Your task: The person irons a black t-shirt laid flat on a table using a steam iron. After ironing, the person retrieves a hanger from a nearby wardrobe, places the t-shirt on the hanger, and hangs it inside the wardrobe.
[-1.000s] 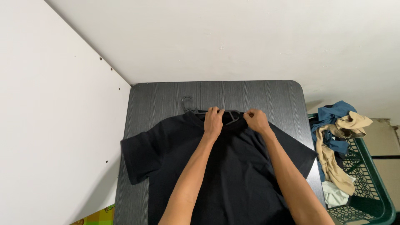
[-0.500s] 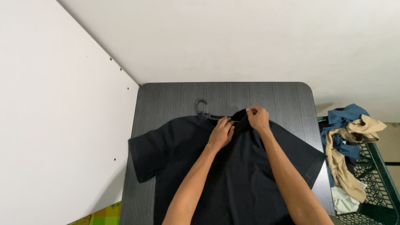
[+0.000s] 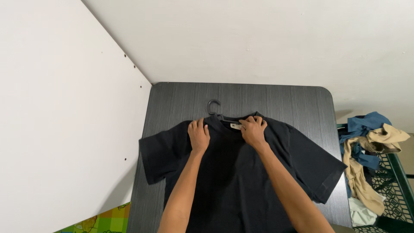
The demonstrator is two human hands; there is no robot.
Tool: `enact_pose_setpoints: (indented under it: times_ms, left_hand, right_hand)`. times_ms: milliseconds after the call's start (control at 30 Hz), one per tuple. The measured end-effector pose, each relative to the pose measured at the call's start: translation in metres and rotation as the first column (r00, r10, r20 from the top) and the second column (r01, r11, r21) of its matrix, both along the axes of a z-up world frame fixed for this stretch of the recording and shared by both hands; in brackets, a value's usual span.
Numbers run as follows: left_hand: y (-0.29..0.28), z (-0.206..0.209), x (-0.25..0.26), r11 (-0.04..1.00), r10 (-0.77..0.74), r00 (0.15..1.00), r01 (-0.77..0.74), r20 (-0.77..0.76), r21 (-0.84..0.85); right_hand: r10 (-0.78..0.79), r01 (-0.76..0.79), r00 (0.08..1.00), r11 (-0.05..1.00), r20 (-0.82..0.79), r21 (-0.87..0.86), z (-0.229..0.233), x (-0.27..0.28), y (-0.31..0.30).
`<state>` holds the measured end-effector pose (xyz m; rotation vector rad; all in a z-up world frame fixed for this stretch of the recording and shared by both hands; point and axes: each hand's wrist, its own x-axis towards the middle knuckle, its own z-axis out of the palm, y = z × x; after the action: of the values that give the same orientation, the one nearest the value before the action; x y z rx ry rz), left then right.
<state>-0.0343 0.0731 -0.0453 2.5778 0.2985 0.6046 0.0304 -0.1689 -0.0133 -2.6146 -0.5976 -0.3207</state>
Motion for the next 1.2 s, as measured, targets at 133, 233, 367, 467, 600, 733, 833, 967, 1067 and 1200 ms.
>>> enact_pose_setpoints:
  times_ms: [133, 233, 367, 467, 600, 733, 833, 967, 1067, 1200]
  left_hand:
    - [0.006, -0.001, 0.008, 0.996, 0.071, 0.996, -0.067, -0.060, 0.060]
    - [0.008, 0.001, 0.009, 0.993, 0.113, 0.993, -0.112, -0.018, 0.049]
    - [0.006, 0.005, 0.012, 0.997, 0.052, 0.998, -0.053, 0.017, 0.063]
    - [-0.005, 0.003, 0.013, 0.991, -0.059, 0.998, 0.059, 0.000, 0.116]
    - [-0.016, 0.007, 0.014, 0.982, -0.143, 0.986, 0.152, -0.081, 0.112]
    - [-0.019, 0.015, 0.012, 0.965, -0.185, 0.981, 0.193, -0.062, 0.176]
    - [-0.022, 0.016, 0.014, 0.959, -0.205, 0.977, 0.212, -0.057, 0.188]
    - [-0.018, 0.008, 0.024, 0.960, -0.192, 0.978, 0.203, -0.077, 0.195]
    - [-0.015, -0.006, 0.028, 0.971, -0.168, 0.979, 0.185, -0.113, 0.155]
    - [-0.012, -0.016, 0.034, 0.985, -0.125, 0.987, 0.136, -0.101, 0.111]
  right_hand:
    - [-0.078, 0.089, 0.992, 0.989, 0.095, -0.117, -0.012, 0.005, -0.004]
    - [-0.197, 0.216, 0.976, 0.939, 0.096, -0.269, -0.008, 0.011, -0.014]
    - [-0.191, 0.214, 0.973, 0.956, 0.129, -0.200, 0.007, 0.017, -0.012]
    - [-0.046, 0.050, 0.995, 0.998, 0.092, -0.038, 0.005, 0.018, -0.004]
    - [-0.029, 0.033, 0.998, 0.997, 0.050, -0.075, -0.003, 0.018, 0.003]
    - [-0.081, 0.107, 0.984, 0.981, 0.158, -0.163, 0.003, 0.040, 0.000]
    - [-0.106, 0.129, 0.965, 0.988, 0.240, -0.086, 0.011, 0.053, -0.008]
    - [-0.126, 0.141, 0.976, 0.987, 0.179, -0.076, 0.007, 0.060, -0.005]
    - [-0.134, 0.147, 0.984, 0.983, 0.118, -0.107, -0.006, 0.055, -0.009]
    - [-0.083, 0.091, 0.987, 0.994, 0.136, -0.055, -0.017, 0.055, -0.016]
